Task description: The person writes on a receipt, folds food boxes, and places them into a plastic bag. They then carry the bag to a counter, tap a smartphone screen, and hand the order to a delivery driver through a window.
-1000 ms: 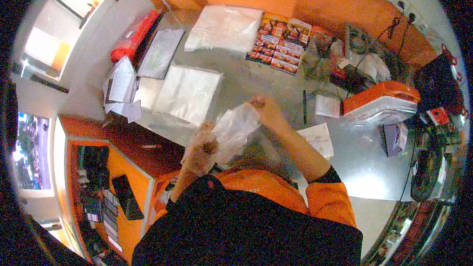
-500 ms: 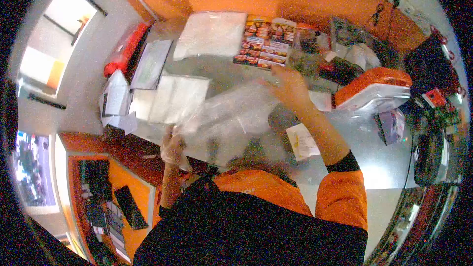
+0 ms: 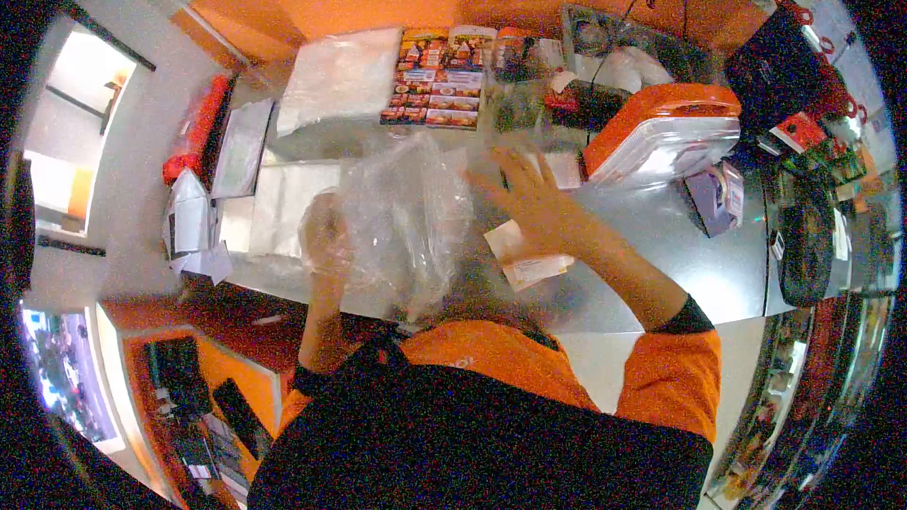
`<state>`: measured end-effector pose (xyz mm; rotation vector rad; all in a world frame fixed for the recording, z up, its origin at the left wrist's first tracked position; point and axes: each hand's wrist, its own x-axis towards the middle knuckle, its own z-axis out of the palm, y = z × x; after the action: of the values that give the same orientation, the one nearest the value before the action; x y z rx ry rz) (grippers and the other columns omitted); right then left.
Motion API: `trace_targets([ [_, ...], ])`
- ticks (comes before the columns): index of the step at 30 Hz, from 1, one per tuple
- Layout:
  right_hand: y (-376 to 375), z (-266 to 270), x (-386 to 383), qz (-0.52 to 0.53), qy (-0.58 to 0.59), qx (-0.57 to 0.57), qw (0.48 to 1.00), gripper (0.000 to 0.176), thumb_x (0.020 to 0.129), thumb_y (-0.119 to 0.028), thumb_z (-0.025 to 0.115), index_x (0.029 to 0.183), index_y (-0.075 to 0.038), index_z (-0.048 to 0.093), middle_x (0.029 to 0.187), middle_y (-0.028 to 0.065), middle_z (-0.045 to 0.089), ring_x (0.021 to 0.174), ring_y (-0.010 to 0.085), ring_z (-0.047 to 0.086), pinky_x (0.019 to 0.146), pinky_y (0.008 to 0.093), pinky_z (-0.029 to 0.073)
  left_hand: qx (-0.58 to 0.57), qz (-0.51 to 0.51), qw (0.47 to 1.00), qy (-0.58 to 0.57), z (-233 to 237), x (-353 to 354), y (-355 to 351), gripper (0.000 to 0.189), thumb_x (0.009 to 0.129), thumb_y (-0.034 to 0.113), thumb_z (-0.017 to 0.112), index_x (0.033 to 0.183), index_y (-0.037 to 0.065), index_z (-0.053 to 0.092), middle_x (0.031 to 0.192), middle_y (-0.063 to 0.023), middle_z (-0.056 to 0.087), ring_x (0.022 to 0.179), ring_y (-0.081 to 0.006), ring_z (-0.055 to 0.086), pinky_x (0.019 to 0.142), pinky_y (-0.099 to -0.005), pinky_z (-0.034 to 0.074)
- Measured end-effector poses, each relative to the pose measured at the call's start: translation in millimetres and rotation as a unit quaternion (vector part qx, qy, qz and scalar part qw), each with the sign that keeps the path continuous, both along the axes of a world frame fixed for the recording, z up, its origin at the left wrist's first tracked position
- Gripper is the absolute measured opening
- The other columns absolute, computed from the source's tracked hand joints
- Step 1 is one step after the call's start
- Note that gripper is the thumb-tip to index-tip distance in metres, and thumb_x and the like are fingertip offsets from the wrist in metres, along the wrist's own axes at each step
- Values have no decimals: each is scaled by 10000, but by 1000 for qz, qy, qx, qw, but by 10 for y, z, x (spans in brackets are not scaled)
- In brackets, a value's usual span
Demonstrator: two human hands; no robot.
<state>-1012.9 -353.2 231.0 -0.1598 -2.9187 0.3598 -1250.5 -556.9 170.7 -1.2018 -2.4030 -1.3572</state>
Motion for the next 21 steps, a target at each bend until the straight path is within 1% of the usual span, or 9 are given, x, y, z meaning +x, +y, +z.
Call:
trace_targets([
  [3, -38, -558, 431, 24, -143, 49, 988, 1006, 487, -372, 785, 1365, -245, 311, 1283, 186, 329, 1203, 393, 292, 998, 582, 182, -24, -9, 1000, -16, 20, 97, 22, 103, 829, 94, 539, 894, 15, 554, 756, -80, 541, 646, -162, 505, 583, -293, 418],
  [5, -39, -668, 563, 11, -196, 54, 979, 989, 479, -357, 781, 1354, -251, 333, 1281, 185, 330, 1203, 393, 289, 992, 588, 177, 5, -17, 1000, 21, -133, 150, 38, 107, 821, 81, 537, 897, 7, 551, 761, -83, 537, 658, -172, 506, 587, -297, 416],
  [6, -25, -641, 632, -22, -181, 41, 982, 968, 486, -335, 777, 1348, -254, 343, 1271, 188, 336, 1199, 395, 289, 991, 576, 191, 21, -21, 999, 40, -169, 175, 53, 109, 816, 74, 536, 898, 3, 549, 763, -84, 534, 664, -177, 507, 589, -300, 415],
  [8, 6, -560, 761, -88, -150, 15, 985, 929, 499, -292, 768, 1335, -261, 364, 1252, 196, 346, 1191, 399, 289, 990, 552, 218, 18, -23, 999, 23, -168, 214, 3, 107, 799, 59, 546, 891, 2, 547, 767, -96, 537, 670, -201, 515, 593, -315, 417],
  [11, 278, -618, 1197, -188, -97, -53, 976, 973, 508, -307, 777, 1353, -352, 298, 1309, 269, 293, 1191, 459, 279, 977, 582, 239, 23, -13, 1000, 16, -221, 225, -24, 128, 786, 58, 553, 902, 6, 545, 776, -113, 541, 674, -232, 528, 597, -331, 422],
  [14, 436, -884, 1572, -253, -197, -18, 947, 971, 507, -304, 773, 1357, -313, 302, 1310, 271, 280, 1185, 461, 283, 1010, 521, 233, -15, 29, 999, 27, -249, 265, 3, 151, 783, 66, 551, 926, 17, 546, 788, -127, 554, 671, -261, 537, 597, -345, 427],
  [17, 484, -1297, 1843, -217, -252, -35, 942, 984, 500, -391, 779, 1358, -302, 307, 1359, 276, 215, 1215, 468, 249, 1025, 545, 185, -63, 74, 995, 1, -155, 349, 38, 166, 800, 94, 551, 953, 31, 547, 795, -138, 568, 660, -265, 542, 599, -356, 432],
  [20, 341, -876, 1675, -231, -196, -20, 953, 1027, 472, -492, 775, 1362, -319, 294, 1388, 277, 180, 1260, 455, 204, 1030, 572, 150, -62, 101, 993, -15, -26, 458, 60, 173, 822, 138, 556, 971, 49, 555, 793, -147, 581, 658, -256, 553, 604, -362, 443],
  [21, 306, -825, 1577, -200, -172, -27, 964, 1035, 463, -518, 768, 1362, -333, 289, 1393, 273, 178, 1269, 451, 195, 1029, 580, 140, -55, 104, 993, -16, -11, 481, 62, 175, 829, 154, 558, 975, 56, 559, 792, -150, 586, 658, -253, 557, 605, -363, 448],
])
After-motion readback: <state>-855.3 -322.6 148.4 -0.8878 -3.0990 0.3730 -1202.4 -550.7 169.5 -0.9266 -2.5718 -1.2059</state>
